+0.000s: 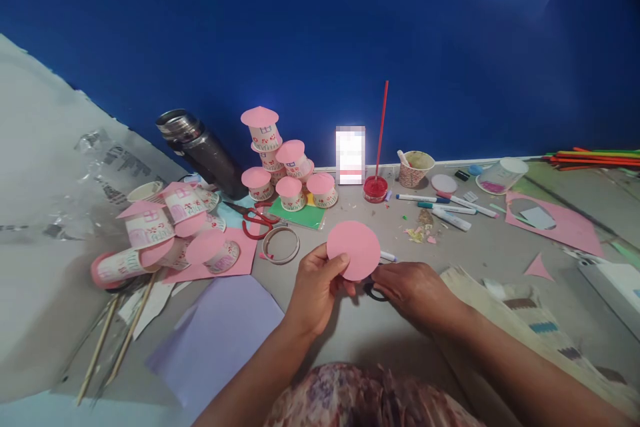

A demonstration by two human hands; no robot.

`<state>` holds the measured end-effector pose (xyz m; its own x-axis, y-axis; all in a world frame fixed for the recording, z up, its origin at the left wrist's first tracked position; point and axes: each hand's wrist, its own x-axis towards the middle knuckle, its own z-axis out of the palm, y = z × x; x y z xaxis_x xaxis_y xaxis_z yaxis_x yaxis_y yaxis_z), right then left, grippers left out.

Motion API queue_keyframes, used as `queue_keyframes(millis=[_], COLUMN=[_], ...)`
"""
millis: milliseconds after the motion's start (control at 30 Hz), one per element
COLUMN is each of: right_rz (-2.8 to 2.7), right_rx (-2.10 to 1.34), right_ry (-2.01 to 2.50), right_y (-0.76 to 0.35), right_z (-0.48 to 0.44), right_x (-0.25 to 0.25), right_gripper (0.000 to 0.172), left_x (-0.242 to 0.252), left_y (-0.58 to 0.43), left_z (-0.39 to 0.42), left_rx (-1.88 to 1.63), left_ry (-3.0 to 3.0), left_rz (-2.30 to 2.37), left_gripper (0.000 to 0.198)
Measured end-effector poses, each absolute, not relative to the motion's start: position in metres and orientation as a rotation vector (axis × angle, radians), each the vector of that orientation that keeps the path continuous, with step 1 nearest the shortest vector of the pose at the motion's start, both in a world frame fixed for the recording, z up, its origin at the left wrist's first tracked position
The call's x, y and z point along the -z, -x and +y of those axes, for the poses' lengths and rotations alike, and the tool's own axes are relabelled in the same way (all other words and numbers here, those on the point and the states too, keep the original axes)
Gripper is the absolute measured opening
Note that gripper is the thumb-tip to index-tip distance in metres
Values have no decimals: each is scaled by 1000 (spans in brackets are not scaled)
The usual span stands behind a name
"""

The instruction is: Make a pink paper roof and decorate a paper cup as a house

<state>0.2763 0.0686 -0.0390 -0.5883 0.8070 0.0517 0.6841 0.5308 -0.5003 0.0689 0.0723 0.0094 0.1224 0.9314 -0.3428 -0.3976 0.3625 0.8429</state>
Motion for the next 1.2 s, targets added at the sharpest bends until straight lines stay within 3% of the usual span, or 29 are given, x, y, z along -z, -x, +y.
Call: queue_keyframes(millis=[267,400,500,700,967,1200], right_rz=[-2065,-1919,-1919,-1769,-1758,-1570], right_rx=[-420,-524,-588,-660,-770,-932], right_ry=[1433,1220,1060,1123,1132,1424], right_y=[-277,-277,-278,-282,-273,-267], right_z=[68,71,76,78,73,69], right_x=[38,34,31,24,22,22], right_gripper=[22,32,19,12,21,14], left_x=[2,8,10,10,11,10], left_y=[-73,-76,-76,-68,-79,-81], left_z=[75,75,74,69,65,66], left_rx=[-1064,-959,-925,-982,-1120,-1083], left_ry=[-581,-583,-615,-816,-857,-900], left_rz=[989,954,943,783,987,1070], left_gripper=[35,38,40,85,62,51])
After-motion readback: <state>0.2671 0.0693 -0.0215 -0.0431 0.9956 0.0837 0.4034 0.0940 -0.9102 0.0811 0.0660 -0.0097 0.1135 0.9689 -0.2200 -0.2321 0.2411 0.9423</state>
